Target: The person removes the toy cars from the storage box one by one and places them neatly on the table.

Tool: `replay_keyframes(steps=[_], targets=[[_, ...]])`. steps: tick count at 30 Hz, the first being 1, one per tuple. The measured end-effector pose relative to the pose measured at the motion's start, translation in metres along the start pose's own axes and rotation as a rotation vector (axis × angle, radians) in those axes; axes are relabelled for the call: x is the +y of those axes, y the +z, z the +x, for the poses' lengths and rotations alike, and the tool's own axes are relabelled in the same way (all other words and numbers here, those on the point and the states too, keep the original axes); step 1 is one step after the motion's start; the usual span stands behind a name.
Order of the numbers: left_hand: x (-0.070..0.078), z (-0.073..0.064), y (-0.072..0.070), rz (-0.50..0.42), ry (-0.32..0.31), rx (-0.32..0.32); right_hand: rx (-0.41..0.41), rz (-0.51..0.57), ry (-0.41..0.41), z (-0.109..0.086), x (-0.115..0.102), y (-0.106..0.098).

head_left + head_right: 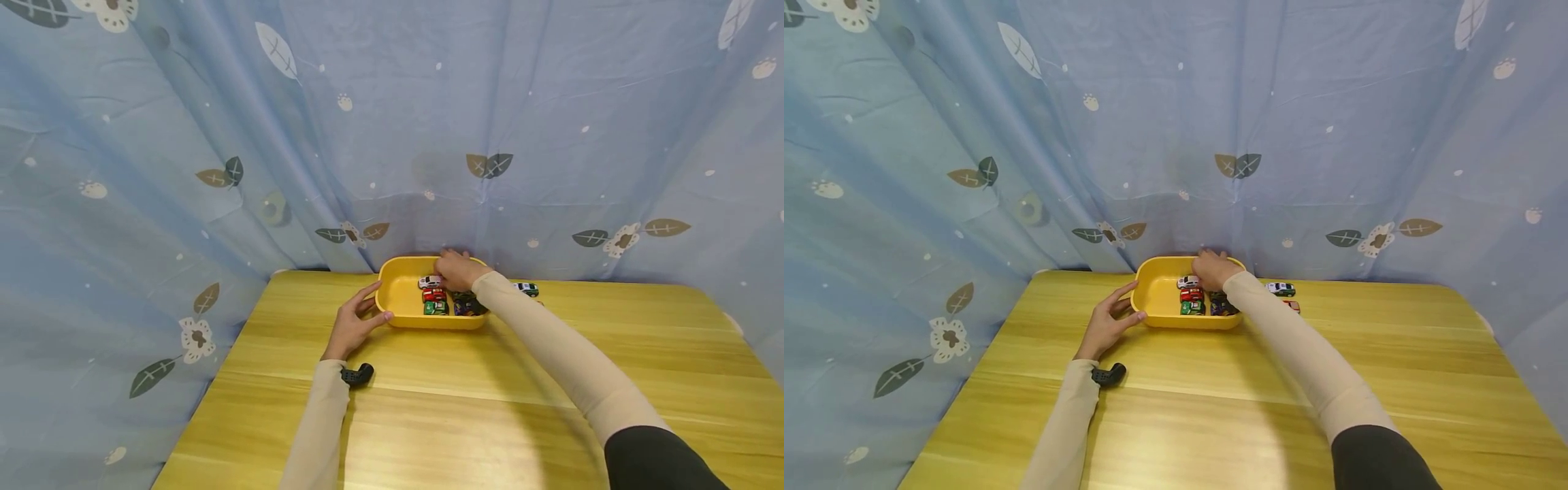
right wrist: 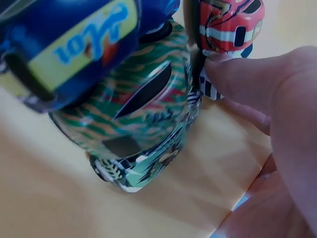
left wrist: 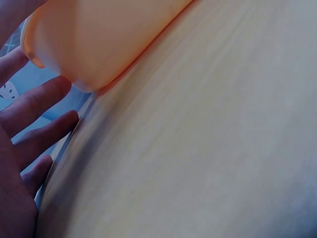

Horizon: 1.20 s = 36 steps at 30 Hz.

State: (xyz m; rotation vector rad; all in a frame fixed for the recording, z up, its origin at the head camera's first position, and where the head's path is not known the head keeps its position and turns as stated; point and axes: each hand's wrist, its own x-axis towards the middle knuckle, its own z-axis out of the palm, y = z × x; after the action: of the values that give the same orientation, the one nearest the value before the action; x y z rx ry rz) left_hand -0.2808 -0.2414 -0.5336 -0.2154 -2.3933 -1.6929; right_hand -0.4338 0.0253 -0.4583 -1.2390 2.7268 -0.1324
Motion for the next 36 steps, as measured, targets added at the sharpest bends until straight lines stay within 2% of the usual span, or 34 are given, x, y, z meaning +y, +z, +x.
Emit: replay_keyframes(steps=[6,10,17,21,26,33,36], targets=[[0.002,0.002,0.006,-0.007,-0.011,-0.006,0.003,0.016,0.016,-0.008,0.004,-0.004],[0.003,0.005,0.008,-0.012,-0.01,-0.008,0.056,0.008,-0.004,-0.013,0.004,-0.014],[0.003,0.004,0.005,-0.013,-0.012,-0.011,0.215,-0.033,-0.14,-0.025,0.005,-0.038],[0.002,0.002,0.002,-0.017,-0.016,-0.013,0.264,0.03,-0.185,-0.032,0.006,-0.048],[0.001,0.001,0.001,-0.033,-0.026,-0.018,0.267,0.111,-0.165,-0.043,0.01,-0.055],[0.003,0.001,0.003,-0.015,-0.068,-0.018,0.278,0.125,-0.129,-0.071,0.024,-0.06],[0.009,0.001,0.003,-0.02,-0.081,-0.019,0.277,0.13,-0.113,-0.086,0.034,-0.062]])
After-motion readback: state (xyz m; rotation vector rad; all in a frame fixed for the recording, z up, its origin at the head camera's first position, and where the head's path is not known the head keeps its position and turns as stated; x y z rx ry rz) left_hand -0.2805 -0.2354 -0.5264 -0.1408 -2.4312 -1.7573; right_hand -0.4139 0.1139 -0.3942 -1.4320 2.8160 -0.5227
